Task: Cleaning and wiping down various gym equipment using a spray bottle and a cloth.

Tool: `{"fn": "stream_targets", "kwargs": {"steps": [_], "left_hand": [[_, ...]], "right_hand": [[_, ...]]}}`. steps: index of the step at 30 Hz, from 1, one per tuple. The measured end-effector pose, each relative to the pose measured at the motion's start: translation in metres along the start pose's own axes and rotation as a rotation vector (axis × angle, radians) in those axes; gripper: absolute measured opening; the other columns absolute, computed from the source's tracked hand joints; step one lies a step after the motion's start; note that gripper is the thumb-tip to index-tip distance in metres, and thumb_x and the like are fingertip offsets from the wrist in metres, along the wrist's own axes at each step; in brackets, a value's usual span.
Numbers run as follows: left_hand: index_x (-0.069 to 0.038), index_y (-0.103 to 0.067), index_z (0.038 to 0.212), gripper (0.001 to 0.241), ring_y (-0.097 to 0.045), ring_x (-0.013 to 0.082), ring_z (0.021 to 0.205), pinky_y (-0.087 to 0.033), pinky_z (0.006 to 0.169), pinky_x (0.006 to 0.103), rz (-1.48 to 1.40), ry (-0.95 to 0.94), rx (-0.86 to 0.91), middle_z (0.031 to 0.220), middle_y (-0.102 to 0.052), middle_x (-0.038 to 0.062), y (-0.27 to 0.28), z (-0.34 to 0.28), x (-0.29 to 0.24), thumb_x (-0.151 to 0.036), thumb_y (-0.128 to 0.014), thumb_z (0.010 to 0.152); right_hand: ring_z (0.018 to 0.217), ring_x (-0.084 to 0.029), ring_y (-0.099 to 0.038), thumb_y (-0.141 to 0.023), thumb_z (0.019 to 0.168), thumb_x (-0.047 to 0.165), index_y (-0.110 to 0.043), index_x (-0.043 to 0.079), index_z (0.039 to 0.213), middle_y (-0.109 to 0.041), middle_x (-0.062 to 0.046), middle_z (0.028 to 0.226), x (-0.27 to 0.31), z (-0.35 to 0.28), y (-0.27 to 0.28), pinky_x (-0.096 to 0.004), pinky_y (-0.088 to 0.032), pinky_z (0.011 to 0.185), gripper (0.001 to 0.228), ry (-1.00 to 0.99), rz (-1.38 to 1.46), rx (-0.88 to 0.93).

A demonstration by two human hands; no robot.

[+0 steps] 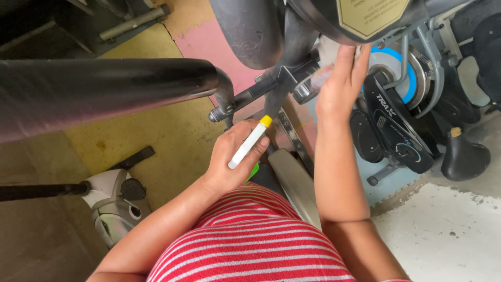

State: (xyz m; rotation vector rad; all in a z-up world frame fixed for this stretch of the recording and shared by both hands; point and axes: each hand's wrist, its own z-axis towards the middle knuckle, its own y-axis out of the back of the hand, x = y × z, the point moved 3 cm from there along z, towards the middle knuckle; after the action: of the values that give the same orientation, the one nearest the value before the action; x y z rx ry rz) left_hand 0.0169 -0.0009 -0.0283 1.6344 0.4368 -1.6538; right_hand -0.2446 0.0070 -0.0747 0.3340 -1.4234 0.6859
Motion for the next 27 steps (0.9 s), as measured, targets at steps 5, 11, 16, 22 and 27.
{"fn": "stream_targets", "kwargs": {"steps": [5,11,16,22,27], "left_hand": [[-0.001,-0.065,0.114,0.023,-0.068,0.0324,0.092,-0.054,0.085,0.0389,-0.001,0.046,0.004,0.105,-0.068,0.015,0.005,0.001,-0.001,-0.02,-0.065,0.1],[-0.001,-0.065,0.117,0.026,-0.068,0.0327,0.094,-0.054,0.086,0.0382,-0.018,0.035,-0.001,0.109,-0.068,0.016,0.012,0.007,-0.001,-0.02,-0.065,0.1],[-0.001,-0.066,0.118,0.027,-0.069,0.0321,0.095,-0.055,0.087,0.0371,0.012,0.045,-0.008,0.111,-0.069,0.016,0.017,0.011,0.007,-0.02,-0.066,0.099],[-0.003,-0.066,0.121,0.028,-0.069,0.0307,0.091,-0.054,0.085,0.0378,0.034,0.157,-0.012,0.1,-0.069,0.015,0.023,0.01,0.019,-0.021,-0.066,0.099],[-0.004,-0.065,0.124,0.03,-0.07,0.0304,0.094,-0.055,0.087,0.0375,0.066,0.089,-0.047,0.103,-0.068,0.015,0.028,0.01,0.024,-0.021,-0.065,0.101]], "right_hand": [[0.142,-0.023,-0.048,-0.053,0.116,0.03,-0.032,0.001,0.155,-0.045,-0.015,0.154,-0.026,0.004,-0.038,-0.035,-0.037,0.121,0.053,0.2,-0.054,0.143],[0.149,-0.039,-0.036,-0.059,0.114,0.025,-0.02,-0.003,0.157,-0.029,-0.027,0.155,-0.015,-0.03,-0.06,-0.044,-0.027,0.126,0.065,0.413,-0.598,0.131],[0.157,-0.051,-0.005,-0.056,0.114,0.024,-0.023,0.002,0.159,-0.006,-0.034,0.166,-0.032,-0.047,-0.069,-0.058,-0.01,0.132,0.061,0.6,-0.954,0.115],[0.157,-0.05,-0.002,-0.051,0.107,0.019,-0.046,0.004,0.159,-0.03,-0.02,0.169,-0.066,-0.07,-0.078,-0.068,-0.006,0.126,0.054,0.465,-1.224,0.267],[0.153,-0.045,-0.027,-0.056,0.103,0.017,-0.058,0.01,0.145,-0.048,-0.017,0.155,-0.116,-0.099,-0.061,-0.064,-0.014,0.127,0.042,0.696,-1.317,0.358]]}}
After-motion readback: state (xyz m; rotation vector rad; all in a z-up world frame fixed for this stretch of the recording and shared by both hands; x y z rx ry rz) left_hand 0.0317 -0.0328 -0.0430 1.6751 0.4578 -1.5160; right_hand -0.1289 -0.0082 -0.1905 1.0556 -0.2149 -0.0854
